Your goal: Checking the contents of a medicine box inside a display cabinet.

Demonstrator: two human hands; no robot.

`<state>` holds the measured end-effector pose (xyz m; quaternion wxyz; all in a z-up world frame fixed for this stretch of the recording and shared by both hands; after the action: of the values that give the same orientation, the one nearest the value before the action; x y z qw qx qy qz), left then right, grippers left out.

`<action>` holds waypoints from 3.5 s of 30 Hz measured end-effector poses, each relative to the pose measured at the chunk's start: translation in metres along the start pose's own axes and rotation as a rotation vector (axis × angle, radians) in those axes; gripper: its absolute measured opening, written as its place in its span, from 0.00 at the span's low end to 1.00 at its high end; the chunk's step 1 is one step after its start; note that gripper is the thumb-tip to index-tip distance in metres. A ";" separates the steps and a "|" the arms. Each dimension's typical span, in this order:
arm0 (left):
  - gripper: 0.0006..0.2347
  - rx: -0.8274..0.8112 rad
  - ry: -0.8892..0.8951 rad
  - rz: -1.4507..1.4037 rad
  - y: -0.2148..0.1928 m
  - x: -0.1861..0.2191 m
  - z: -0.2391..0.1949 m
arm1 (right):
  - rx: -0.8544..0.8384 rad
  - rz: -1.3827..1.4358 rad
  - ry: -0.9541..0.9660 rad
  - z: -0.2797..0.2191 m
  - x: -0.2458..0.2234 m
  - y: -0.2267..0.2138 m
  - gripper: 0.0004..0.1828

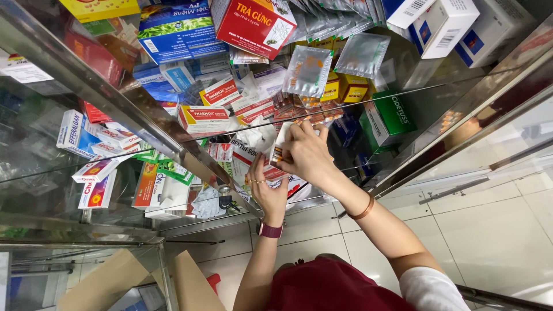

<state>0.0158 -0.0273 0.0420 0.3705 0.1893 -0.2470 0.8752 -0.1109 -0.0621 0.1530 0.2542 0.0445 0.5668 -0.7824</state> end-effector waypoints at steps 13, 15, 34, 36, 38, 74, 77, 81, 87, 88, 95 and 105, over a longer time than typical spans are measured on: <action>0.36 0.113 -0.362 0.095 0.019 -0.049 -0.020 | 0.259 0.250 0.036 0.020 0.068 0.027 0.08; 0.36 0.155 -0.341 0.160 0.019 -0.047 -0.019 | 0.332 0.155 0.082 0.035 0.087 0.032 0.11; 0.34 0.023 -0.025 -0.188 -0.008 0.020 -0.072 | 0.483 -0.169 0.016 0.109 0.106 0.013 0.11; 0.29 -0.020 0.001 -0.201 -0.004 0.021 -0.073 | 0.256 0.089 0.215 0.094 0.114 -0.016 0.13; 0.23 -0.037 -0.096 -0.358 0.005 0.011 -0.074 | 0.075 0.097 0.215 0.076 0.117 -0.032 0.14; 0.19 -0.187 -1.085 -0.995 0.018 -0.034 -0.089 | -0.037 -0.191 -0.053 -0.060 0.080 0.030 0.35; 0.19 -0.180 -1.075 -1.002 0.018 -0.036 -0.088 | -0.044 -0.130 -0.066 -0.072 0.090 0.021 0.27; 0.21 -0.233 -1.045 -0.987 0.019 -0.032 -0.085 | -0.199 0.223 0.052 -0.073 0.094 -0.007 0.20; 0.25 -0.399 -1.047 -1.045 0.033 -0.020 -0.093 | -0.519 0.588 0.145 -0.057 0.082 -0.005 0.18; 0.25 -0.403 -1.047 -1.046 0.033 -0.017 -0.095 | -0.517 0.588 0.148 -0.057 0.081 0.001 0.18; 0.18 -0.422 -0.770 -1.036 0.036 -0.009 -0.094 | -0.285 0.407 0.025 -0.048 0.057 0.010 0.22; 0.10 -0.362 0.044 -0.238 0.027 0.004 -0.014 | -0.063 0.475 -0.058 -0.043 0.087 0.021 0.13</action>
<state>-0.0093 -0.0333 0.0244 0.5046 0.1283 -0.3679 0.7705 -0.1868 -0.0577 0.0886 0.4487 0.1462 0.5569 -0.6835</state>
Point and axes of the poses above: each hand's wrist, its own z-axis towards the middle knuckle, its own y-axis out of the palm, x = y × z, the point moved 5 cm from there along z, towards the middle knuckle, and after that the axes turned 10 degrees about y, right-handed, at the moved point
